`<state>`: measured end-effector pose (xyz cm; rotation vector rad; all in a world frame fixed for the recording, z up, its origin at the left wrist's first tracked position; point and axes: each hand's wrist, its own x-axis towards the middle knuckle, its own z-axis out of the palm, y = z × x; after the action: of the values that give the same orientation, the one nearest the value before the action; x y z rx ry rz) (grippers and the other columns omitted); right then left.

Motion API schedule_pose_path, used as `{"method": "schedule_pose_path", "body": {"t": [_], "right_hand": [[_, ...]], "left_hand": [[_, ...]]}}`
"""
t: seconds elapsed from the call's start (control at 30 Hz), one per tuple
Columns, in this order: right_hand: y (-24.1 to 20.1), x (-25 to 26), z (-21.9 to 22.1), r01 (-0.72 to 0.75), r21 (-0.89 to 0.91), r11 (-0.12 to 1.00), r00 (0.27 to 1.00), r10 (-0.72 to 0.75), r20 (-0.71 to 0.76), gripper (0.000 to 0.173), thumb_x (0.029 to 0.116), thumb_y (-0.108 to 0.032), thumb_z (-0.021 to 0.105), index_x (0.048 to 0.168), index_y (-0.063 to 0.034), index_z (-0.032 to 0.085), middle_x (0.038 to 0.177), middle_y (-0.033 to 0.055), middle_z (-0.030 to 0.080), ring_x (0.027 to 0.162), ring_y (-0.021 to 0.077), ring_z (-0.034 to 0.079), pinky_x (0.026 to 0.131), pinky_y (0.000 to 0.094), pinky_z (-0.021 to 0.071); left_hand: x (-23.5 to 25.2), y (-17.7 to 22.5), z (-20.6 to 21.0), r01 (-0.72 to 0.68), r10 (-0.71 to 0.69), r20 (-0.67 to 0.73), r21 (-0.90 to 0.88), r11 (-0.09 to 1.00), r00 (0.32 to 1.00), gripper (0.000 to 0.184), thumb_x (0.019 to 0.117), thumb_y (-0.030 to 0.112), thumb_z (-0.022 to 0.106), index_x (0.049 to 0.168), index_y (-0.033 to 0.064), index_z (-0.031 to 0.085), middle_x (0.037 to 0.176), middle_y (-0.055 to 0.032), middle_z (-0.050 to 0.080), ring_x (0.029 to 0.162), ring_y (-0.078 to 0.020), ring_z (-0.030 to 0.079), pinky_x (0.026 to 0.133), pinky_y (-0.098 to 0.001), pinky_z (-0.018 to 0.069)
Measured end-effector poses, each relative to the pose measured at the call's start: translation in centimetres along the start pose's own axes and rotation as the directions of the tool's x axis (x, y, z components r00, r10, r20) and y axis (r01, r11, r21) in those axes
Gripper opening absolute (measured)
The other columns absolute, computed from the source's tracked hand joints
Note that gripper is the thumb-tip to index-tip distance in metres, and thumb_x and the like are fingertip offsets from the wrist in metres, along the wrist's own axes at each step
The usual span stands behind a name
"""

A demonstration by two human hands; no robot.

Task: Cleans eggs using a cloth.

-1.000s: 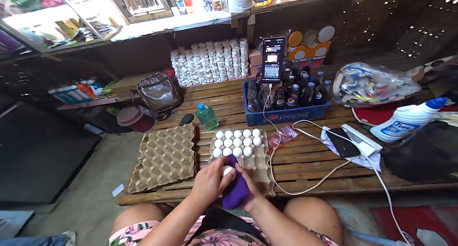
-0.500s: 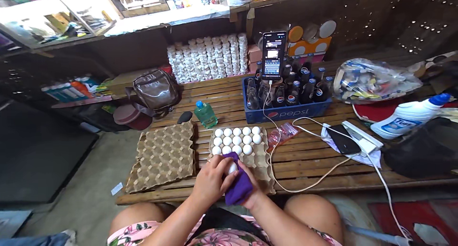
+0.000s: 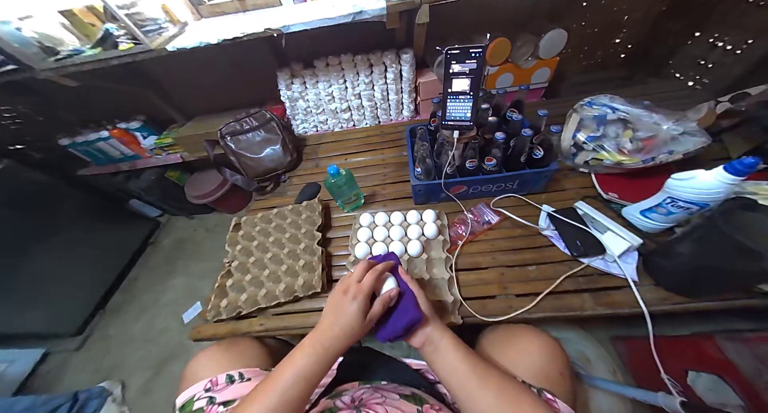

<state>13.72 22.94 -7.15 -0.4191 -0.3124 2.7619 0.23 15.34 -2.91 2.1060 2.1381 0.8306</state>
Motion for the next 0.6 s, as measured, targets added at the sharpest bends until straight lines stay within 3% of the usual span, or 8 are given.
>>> {"method": "schedule_pose_path", "body": {"t": [0.13, 0.27, 0.5, 0.6], "right_hand": [[-0.18, 0.02, 0.24, 0.01, 0.021, 1.0, 1.0, -0.009, -0.019, 0.051, 0.1071, -0.05, 0.028, 0.126, -0.015, 0.059, 0.112, 0.0068, 0.071, 0.104, 0.0175, 0.069, 0.089, 0.0387, 0.058], [-0.49, 0.03, 0.3, 0.042, 0.047, 0.998, 0.998, -0.04, -0.046, 0.051, 0.1068, -0.05, 0.027, 0.126, -0.0151, 0.06, 0.113, 0.0071, 0.071, 0.106, 0.0184, 0.068, 0.089, 0.0398, 0.0577], [-0.67, -0.03, 0.15, 0.099, 0.035, 0.995, 0.992, -0.096, -0.079, 0.047, 0.1078, -0.044, 0.03, 0.126, -0.0126, 0.059, 0.112, 0.0086, 0.071, 0.104, 0.0188, 0.069, 0.09, 0.0399, 0.0577], [-0.84, -0.03, 0.1, 0.113, 0.045, 0.993, 0.991, -0.11, -0.072, 0.048, 0.1085, -0.044, 0.029, 0.126, -0.0112, 0.059, 0.111, 0.0091, 0.071, 0.103, 0.0187, 0.07, 0.089, 0.0387, 0.0584]], "left_hand": [[-0.17, 0.01, 0.13, -0.068, 0.07, -0.067, 0.032, 0.997, 0.995, 0.05, 0.099, 0.054, 0.054, 0.126, 0.0142, 0.067, 0.118, -0.0135, 0.067, 0.103, -0.0272, 0.068, 0.081, -0.0445, 0.0582], [-0.15, 0.11, 0.55, -0.101, 0.107, -0.101, 0.061, 0.993, 0.989, 0.049, 0.0963, 0.051, 0.06, 0.131, 0.0158, 0.066, 0.121, -0.0125, 0.066, 0.107, -0.0261, 0.067, 0.085, -0.0429, 0.0575], [-0.14, 0.44, 0.36, -0.143, 0.149, -0.039, 0.114, 0.983, 0.988, 0.052, 0.0955, 0.051, 0.06, 0.133, 0.0161, 0.067, 0.119, -0.0085, 0.069, 0.103, -0.0255, 0.067, 0.083, -0.044, 0.0569], [-0.37, 0.82, -0.05, -0.177, 0.178, -0.004, 0.061, 0.982, 0.984, 0.055, 0.0986, 0.057, 0.053, 0.132, 0.0167, 0.067, 0.114, -0.0071, 0.071, 0.1, -0.0236, 0.068, 0.081, -0.0434, 0.0563]]}}
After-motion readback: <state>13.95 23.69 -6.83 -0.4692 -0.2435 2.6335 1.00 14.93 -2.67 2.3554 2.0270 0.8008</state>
